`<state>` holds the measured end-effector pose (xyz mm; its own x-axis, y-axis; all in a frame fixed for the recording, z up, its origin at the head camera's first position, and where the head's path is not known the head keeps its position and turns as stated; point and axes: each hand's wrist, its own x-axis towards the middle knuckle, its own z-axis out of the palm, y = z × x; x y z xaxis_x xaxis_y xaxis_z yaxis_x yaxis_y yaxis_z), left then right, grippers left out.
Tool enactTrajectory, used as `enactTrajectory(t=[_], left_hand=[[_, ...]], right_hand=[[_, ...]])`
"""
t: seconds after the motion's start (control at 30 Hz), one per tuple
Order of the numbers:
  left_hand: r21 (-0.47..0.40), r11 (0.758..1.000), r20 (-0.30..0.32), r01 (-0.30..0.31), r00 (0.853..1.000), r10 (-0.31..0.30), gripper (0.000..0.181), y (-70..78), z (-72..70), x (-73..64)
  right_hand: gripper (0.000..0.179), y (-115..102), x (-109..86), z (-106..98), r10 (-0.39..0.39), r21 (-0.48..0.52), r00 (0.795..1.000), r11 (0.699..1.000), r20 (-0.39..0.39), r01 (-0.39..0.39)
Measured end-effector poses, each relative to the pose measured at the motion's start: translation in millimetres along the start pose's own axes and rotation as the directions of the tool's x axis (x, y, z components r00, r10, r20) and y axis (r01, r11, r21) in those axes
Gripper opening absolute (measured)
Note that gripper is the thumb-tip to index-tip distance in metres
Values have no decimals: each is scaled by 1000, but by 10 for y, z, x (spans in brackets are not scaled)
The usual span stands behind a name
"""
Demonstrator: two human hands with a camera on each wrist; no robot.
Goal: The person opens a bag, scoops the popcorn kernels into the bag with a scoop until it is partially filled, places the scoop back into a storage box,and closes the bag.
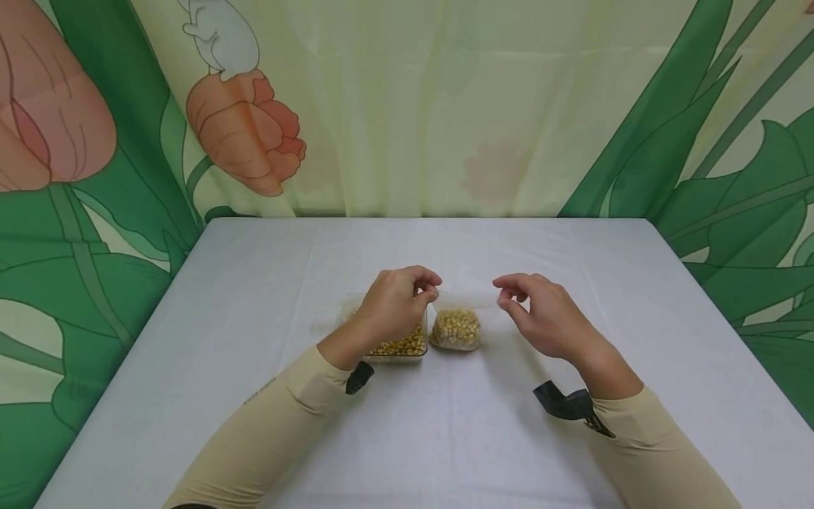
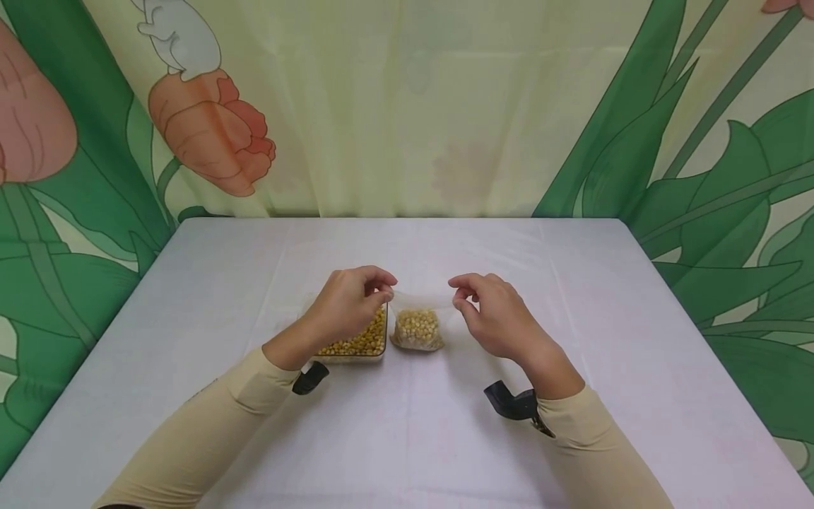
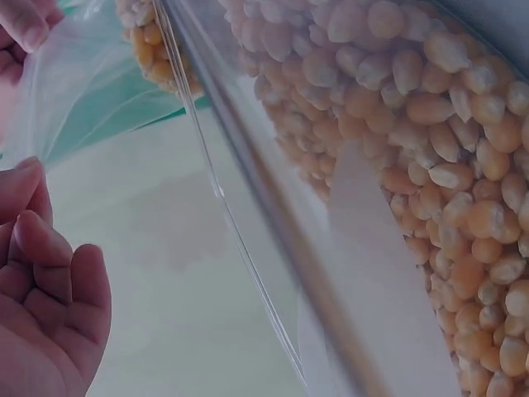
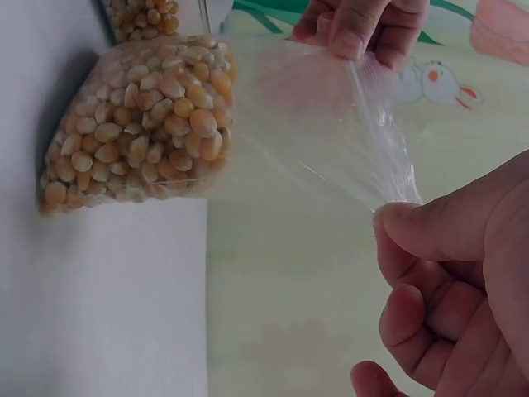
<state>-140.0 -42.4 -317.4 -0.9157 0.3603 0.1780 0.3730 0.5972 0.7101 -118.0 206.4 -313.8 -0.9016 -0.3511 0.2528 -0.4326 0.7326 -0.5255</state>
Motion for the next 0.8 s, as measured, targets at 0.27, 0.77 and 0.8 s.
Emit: enactTrajectory(t=[0.27,0.77,0.8], left_hand=[[1,999,0,53,999,-53,13,0,-69,20],[15,999,66,28,997,-29,42,-39,-99,3],[14,999,68,34,997,-35,45,-44,-110,-4]], right_hand=[[23,-16,43,6,7,5,999,1000,-43,-6],[29,49,69,103,41,64,998,997,-44,-38],[31,51,68,103,43,64,998,997,-43,-40]])
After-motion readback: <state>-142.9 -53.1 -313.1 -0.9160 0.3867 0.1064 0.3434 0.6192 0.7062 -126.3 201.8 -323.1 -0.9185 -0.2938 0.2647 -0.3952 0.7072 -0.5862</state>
